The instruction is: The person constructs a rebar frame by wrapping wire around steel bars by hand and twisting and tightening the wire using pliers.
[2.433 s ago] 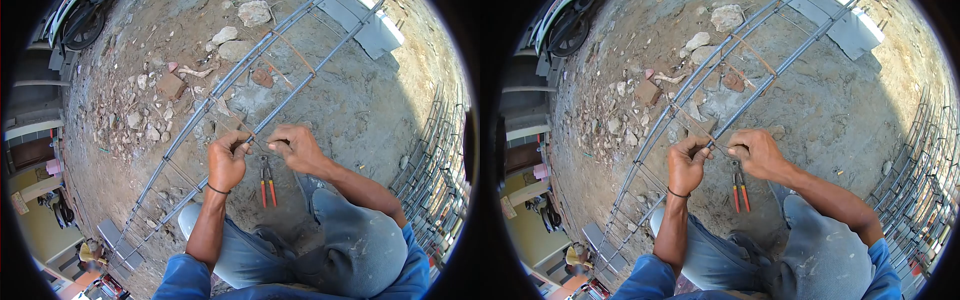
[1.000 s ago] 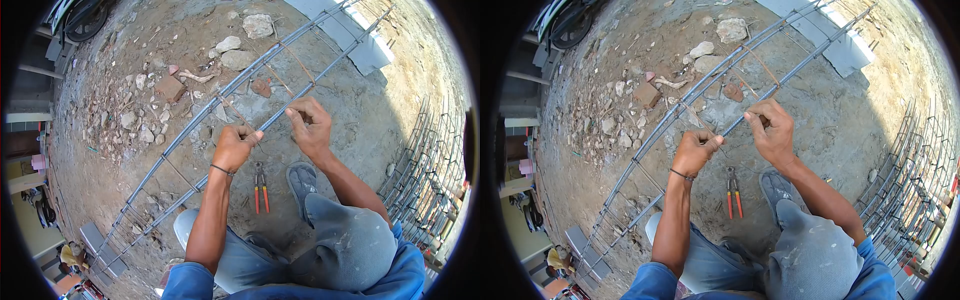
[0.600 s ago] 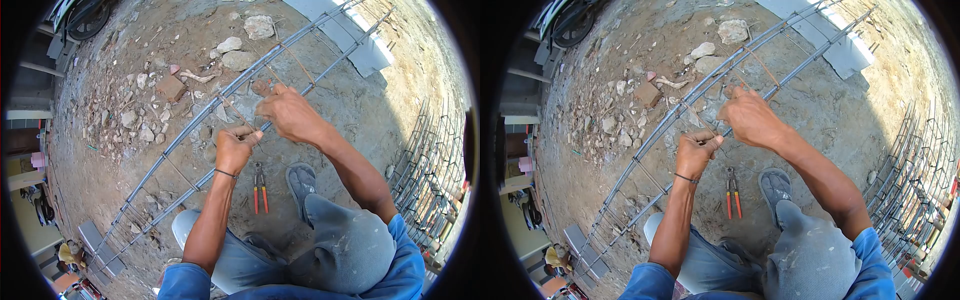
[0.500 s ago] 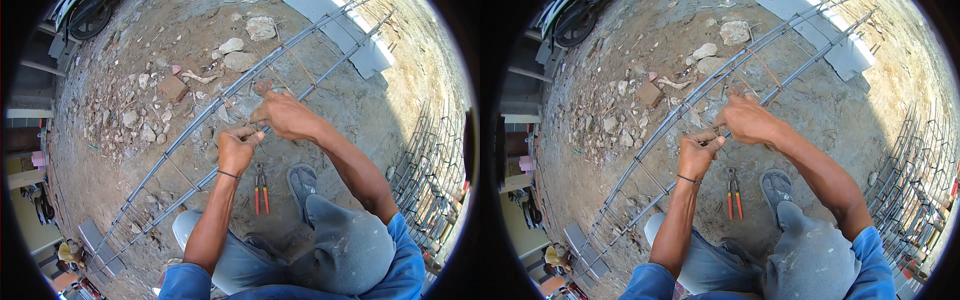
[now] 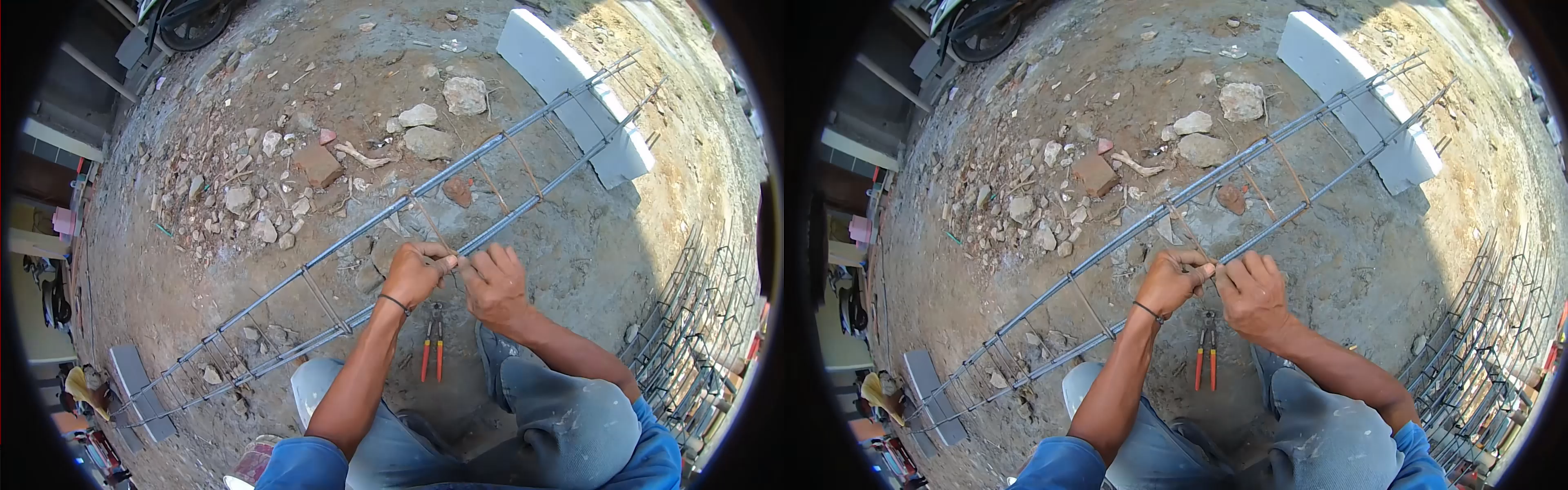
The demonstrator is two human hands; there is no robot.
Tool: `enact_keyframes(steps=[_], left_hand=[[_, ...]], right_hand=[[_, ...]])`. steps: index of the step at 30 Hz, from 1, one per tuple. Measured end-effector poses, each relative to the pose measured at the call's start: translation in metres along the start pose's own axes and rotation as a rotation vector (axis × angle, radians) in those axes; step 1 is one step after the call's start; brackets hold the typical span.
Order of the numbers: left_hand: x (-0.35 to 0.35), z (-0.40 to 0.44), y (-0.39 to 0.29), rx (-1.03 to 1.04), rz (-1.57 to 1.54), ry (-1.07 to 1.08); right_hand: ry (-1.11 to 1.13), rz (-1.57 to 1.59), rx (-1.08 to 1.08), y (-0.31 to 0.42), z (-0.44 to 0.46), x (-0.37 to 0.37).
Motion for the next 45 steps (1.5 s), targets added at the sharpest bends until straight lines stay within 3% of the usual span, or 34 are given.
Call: enact_keyframes(steps=[8,20,24,26,27,30,32,34,37,40,41,42,44,45], left_hand=[[-0.004,-0.001,0.000,0.119,0.076,-0.045],[0.002,0.006,0.001,0.123,0.145,-0.129],[0.000,0.004,0.001,0.074,0.104,-0.099],[0.002,0.007,0.005,0.121,0.106,-0.085],[0.002,0.008,0.005,0.109,0.097,-0.080],[0.002,0.004,0.000,0.052,0.058,-0.091],[0.005,0.005,0.004,0.061,0.036,-0.089],[0.004,0.007,0.006,0.075,0.022,-0.089],[0.004,0.006,0.007,0.067,0.019,-0.086],[0.003,0.005,0.003,0.081,0.037,-0.095],[0.003,0.005,0.003,0.070,0.028,-0.094],[0.003,0.005,0.002,0.061,0.019,-0.094],[0.001,0.005,0.000,0.052,0.040,-0.087],[0.001,0.006,0.000,0.044,0.064,-0.080]], right_hand=[[-0.010,-0.214,-0.001,0.029,-0.006,0.001],[0.260,-0.350,-0.049,0.026,-0.001,0.002],[0.299,0.048,0.098,0.006,0.007,-0.006],[0.191,0.440,0.485,-0.003,0.004,-0.004],[0.205,0.442,0.493,-0.004,0.004,-0.001],[-0.162,1.229,1.120,-0.014,-0.007,0.010],[-0.273,1.570,1.255,-0.020,-0.020,0.026],[-0.334,1.715,1.290,-0.024,-0.030,0.038],[-0.278,1.477,1.107,-0.029,-0.034,0.043],[-0.214,0.853,0.671,-0.016,-0.028,0.029],[-0.181,0.441,0.372,-0.007,-0.023,0.022],[-0.177,0.442,0.374,-0.006,-0.021,0.020],[-0.100,0.141,0.082,-0.003,-0.014,0.019],[-0.092,0.146,0.089,-0.003,-0.012,0.018]])
Point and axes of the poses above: each hand's wrist, its own z-axis towards the middle knuckle, its own x-axis out of the palm, y = z × x, the point moved 2 cm from there along z, towards the middle knuckle, and after that the axes turned 13 degrees about z, right-handed, at the moved point
